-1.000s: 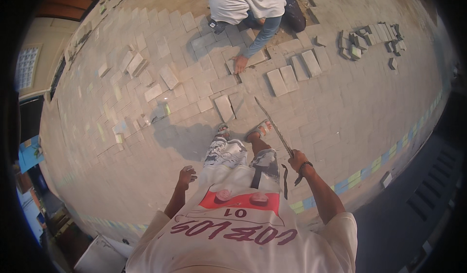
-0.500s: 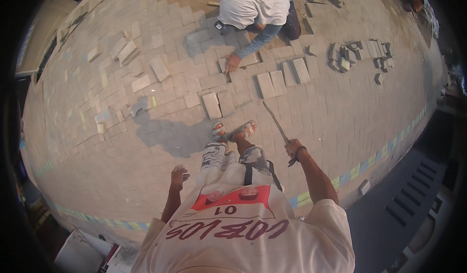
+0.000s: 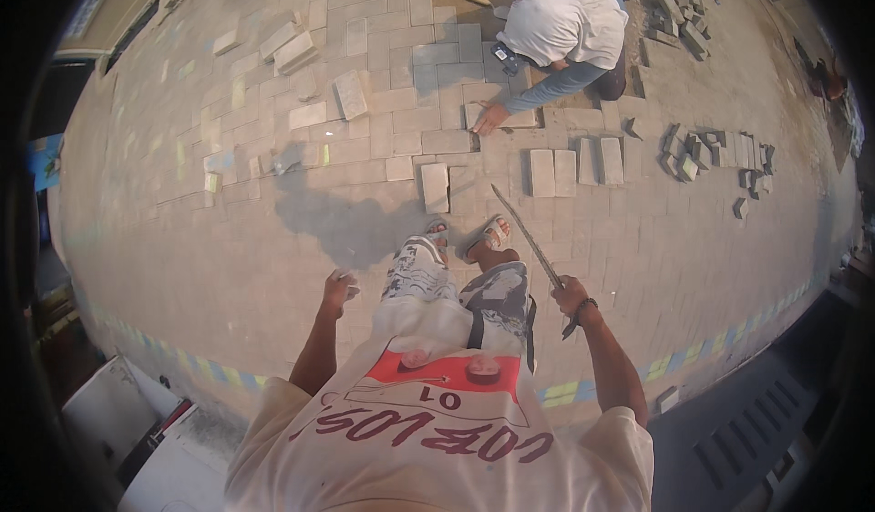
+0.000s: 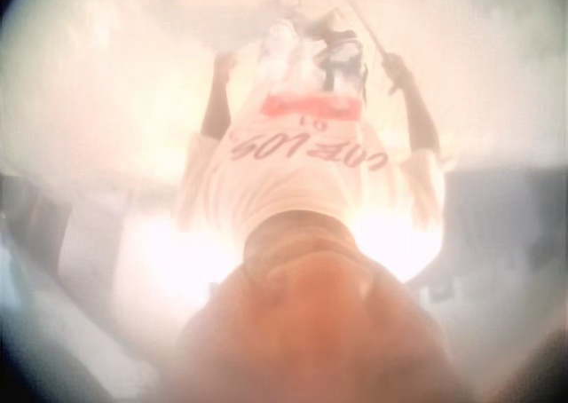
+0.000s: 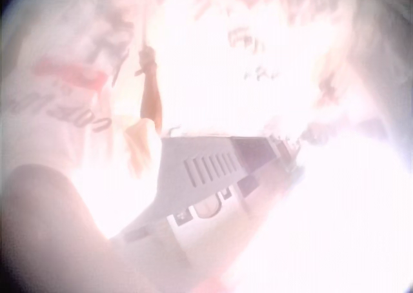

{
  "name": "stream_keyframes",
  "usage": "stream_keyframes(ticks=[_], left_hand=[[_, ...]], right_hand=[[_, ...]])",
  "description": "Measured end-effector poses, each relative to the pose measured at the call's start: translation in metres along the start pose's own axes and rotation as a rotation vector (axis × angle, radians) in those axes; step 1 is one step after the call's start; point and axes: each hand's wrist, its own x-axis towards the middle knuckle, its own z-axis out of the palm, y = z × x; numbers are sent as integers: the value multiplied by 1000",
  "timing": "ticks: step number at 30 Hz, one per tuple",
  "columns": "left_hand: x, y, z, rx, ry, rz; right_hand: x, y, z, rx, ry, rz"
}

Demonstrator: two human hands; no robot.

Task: The person picks up paving stones from a pile and places them onto a prepared sand bed to form a patterned walkway. The person carries stones by hand, positions them in rows, and occasionally uses a metal rod to adjust alignment while another worker installs adjacent stones.

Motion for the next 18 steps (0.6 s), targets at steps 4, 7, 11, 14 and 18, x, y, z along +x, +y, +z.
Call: stream_keyframes(ticks=[4,7,11,14,18], left_hand=[[-19,-12,-10,5,38,-41],[-16,-16,3,48,71,-3],[8,-4,39,53,75,89],[56,-8,79,99,-26,152],[136,-5,152,321,-120,244]], right_hand=[[38,-8,10,-231,-7,-151],[79,-6,14,-383,18,-355],[114,-25,1,-479,28,-369],[117,-32,-9,-455,28,-305],[111,-20,-9,-471,90,-243]])
